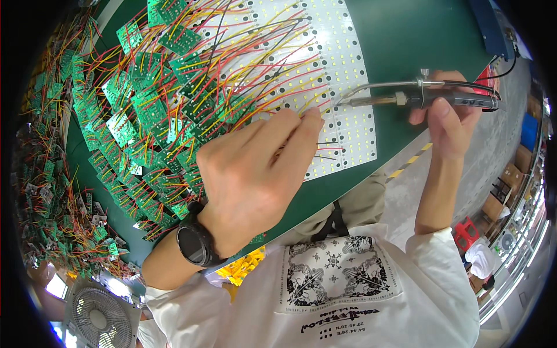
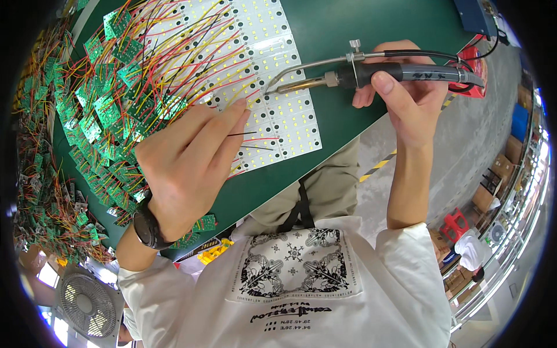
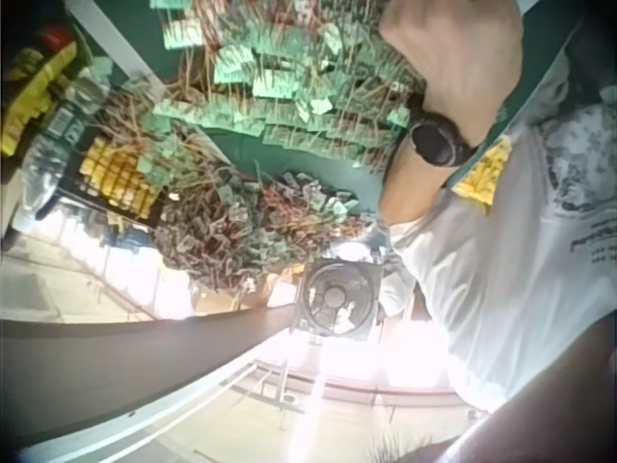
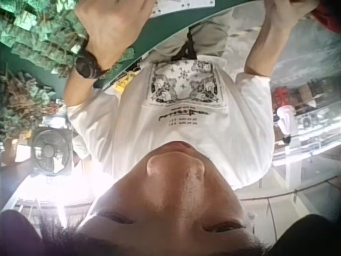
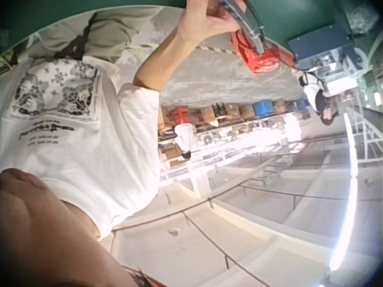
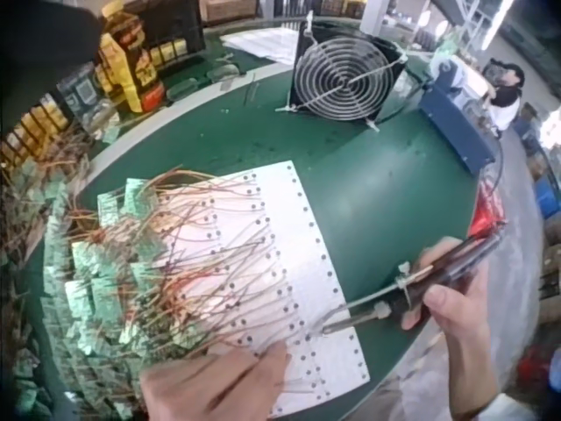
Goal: The person solders wires from small circuit boards onto an LED panel using a soldering tool, sets the completed assembly onto a pile, and then places a new LED panel on the table to solder more circuit board wires onto it.
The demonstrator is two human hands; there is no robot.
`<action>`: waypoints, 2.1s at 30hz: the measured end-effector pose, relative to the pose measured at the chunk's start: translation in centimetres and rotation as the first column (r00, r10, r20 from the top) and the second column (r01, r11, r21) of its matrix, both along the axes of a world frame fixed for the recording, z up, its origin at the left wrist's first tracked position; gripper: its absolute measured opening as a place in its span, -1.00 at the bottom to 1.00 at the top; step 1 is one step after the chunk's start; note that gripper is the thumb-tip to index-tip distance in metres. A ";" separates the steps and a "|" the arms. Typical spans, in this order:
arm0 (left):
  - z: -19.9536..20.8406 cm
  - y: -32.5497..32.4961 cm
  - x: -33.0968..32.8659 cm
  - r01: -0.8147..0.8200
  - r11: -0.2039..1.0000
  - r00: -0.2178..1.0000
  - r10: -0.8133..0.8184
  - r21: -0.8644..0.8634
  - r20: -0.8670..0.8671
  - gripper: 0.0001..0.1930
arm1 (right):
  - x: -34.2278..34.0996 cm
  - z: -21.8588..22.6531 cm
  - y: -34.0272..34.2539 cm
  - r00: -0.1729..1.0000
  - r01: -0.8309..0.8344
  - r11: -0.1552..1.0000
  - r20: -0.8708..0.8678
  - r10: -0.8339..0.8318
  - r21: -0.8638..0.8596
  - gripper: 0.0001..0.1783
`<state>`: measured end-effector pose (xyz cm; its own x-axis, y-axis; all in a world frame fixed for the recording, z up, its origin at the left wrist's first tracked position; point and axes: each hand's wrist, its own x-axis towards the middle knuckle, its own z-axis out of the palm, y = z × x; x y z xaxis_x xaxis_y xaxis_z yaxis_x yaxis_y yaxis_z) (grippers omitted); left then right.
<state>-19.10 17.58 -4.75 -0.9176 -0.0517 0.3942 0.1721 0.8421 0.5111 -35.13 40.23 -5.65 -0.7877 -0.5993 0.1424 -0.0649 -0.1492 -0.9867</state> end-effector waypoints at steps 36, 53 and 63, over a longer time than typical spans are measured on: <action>-0.4 0.0 0.1 -0.008 0.999 1.000 0.008 -0.043 0.015 -0.83 | -0.1 -0.3 0.4 0.995 -0.006 0.997 -0.094 0.013 0.071 -0.66; 0.2 0.2 -0.1 -0.015 0.999 1.000 0.015 0.028 -0.008 -0.88 | -0.2 -0.3 0.4 0.995 0.096 0.995 -0.009 -0.096 0.000 -0.67; 2.3 -0.4 -0.1 0.265 0.947 0.930 -0.301 0.182 0.213 -0.99 | 0.2 0.2 -0.2 0.994 0.109 0.994 0.035 -0.108 -0.020 -0.70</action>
